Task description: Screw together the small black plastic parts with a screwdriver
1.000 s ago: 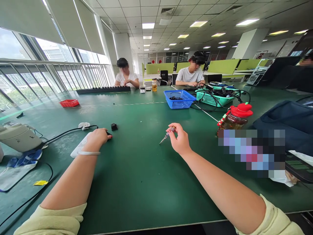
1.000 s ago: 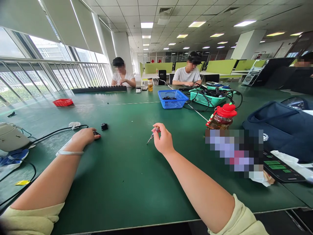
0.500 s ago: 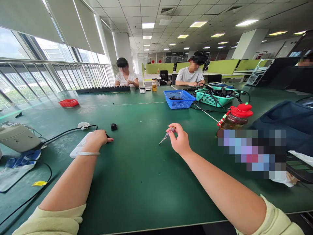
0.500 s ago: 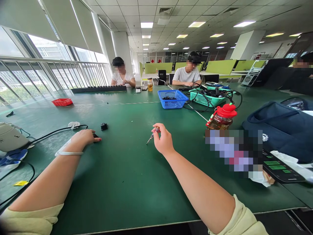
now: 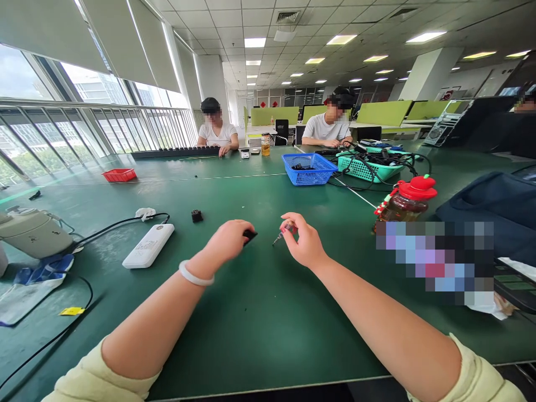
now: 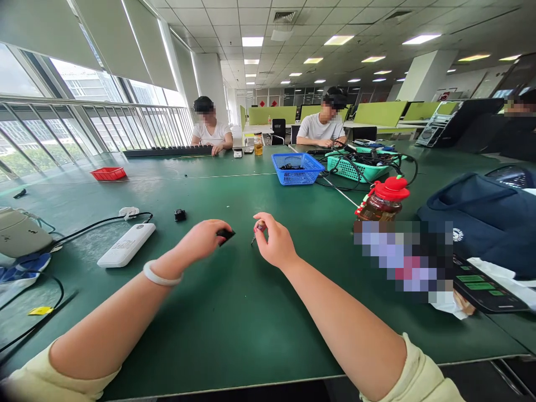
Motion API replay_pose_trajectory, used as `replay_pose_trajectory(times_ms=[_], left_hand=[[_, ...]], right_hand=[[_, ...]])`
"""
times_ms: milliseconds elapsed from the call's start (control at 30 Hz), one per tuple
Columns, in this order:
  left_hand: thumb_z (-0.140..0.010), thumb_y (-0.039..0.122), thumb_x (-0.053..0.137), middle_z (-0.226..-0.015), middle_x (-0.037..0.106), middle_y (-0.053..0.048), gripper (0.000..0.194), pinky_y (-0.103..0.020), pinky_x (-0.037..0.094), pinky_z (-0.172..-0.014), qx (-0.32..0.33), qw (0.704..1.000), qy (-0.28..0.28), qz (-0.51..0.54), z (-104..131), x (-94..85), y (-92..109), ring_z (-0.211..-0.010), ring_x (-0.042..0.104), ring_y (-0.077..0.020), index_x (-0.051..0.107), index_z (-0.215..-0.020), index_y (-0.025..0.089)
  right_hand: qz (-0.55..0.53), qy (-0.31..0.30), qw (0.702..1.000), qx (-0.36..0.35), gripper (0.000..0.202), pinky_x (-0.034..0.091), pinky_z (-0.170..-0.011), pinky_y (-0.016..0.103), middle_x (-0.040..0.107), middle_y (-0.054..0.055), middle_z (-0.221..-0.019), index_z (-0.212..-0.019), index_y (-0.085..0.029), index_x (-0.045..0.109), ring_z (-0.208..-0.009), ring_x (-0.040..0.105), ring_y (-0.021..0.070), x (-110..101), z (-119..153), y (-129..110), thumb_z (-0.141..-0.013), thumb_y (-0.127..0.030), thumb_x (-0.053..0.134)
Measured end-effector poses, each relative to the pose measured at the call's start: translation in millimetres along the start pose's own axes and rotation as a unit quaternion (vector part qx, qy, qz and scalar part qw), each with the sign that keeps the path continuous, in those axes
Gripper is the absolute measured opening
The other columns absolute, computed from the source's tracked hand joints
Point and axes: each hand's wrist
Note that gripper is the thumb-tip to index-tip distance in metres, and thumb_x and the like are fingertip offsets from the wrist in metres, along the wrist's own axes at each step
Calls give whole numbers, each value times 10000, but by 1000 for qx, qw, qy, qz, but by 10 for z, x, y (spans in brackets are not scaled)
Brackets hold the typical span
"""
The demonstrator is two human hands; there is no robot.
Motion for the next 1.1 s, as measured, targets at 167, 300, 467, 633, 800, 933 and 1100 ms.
replay_pose_trajectory(times_ms=[167, 300, 467, 633, 800, 933, 1100], left_hand=[[-810, 72, 513, -1061, 721, -43, 384, -361, 509, -908, 64, 996, 3, 61, 8, 350, 176, -986, 644, -226, 674, -1114, 243], [-801, 95, 564, -1121, 708, -53, 472, -381, 506, -953, 21, 991, 17, 131, 4, 481, 157, -1058, 642, -226, 595, -1247, 247], [-793, 167, 641, -1160, 711, -40, 483, -398, 468, -1030, -4, 975, 26, 221, -20, 538, 183, -1104, 637, -216, 574, -1263, 255], [-793, 168, 639, -1166, 706, -48, 443, -383, 474, -1031, 3, 965, 21, 262, -33, 547, 199, -1092, 645, -206, 598, -1229, 239], [-800, 192, 638, -1150, 710, -58, 389, -376, 490, -1000, 10, 967, 18, 253, -39, 542, 214, -1060, 652, -214, 628, -1189, 215], [-806, 206, 632, -1127, 718, -45, 405, -362, 496, -982, 3, 966, 12, 258, -42, 549, 201, -1030, 657, -205, 618, -1210, 227], [-817, 243, 646, -1142, 711, -61, 399, -378, 487, -987, 4, 967, -4, 254, -65, 549, 176, -1045, 648, -216, 621, -1213, 214]], right_hand=[[-1, -30, 999, -16, 59, 466, -592, 256, 636, -1, -757, -941, -231, 565, -580, 548, 129, -63, -2, -82, -899, -241, 524], [-7, 39, 999, -32, 89, 448, -575, 253, 600, 1, -743, -871, -228, 524, -558, 512, 120, -142, 8, -179, -942, -265, 485], [-49, -3, 997, -63, 80, 503, -652, 281, 638, 25, -831, -959, -238, 509, -644, 590, 144, -124, 62, -221, -968, -291, 449], [-42, -56, 995, -65, 76, 525, -693, 313, 656, 37, -840, -968, -242, 506, -696, 616, 171, -66, 83, -173, -953, -264, 435], [-42, -86, 989, -115, 73, 513, -644, 295, 648, 31, -827, -942, -241, 498, -665, 592, 164, -59, 67, -199, -923, -198, 442], [-40, -92, 971, -215, 118, 510, -648, 288, 629, 22, -802, -933, -247, 471, -682, 593, 166, -45, 64, -212, -898, -137, 448], [-51, -70, 982, -170, 112, 517, -648, 286, 632, 22, -821, -953, -249, 463, -704, 613, 160, -61, 69, -152, -919, -144, 445]])
Point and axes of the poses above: each hand's wrist, its own z-axis away from the middle knuckle, its own x-axis out of the palm, y = z × x
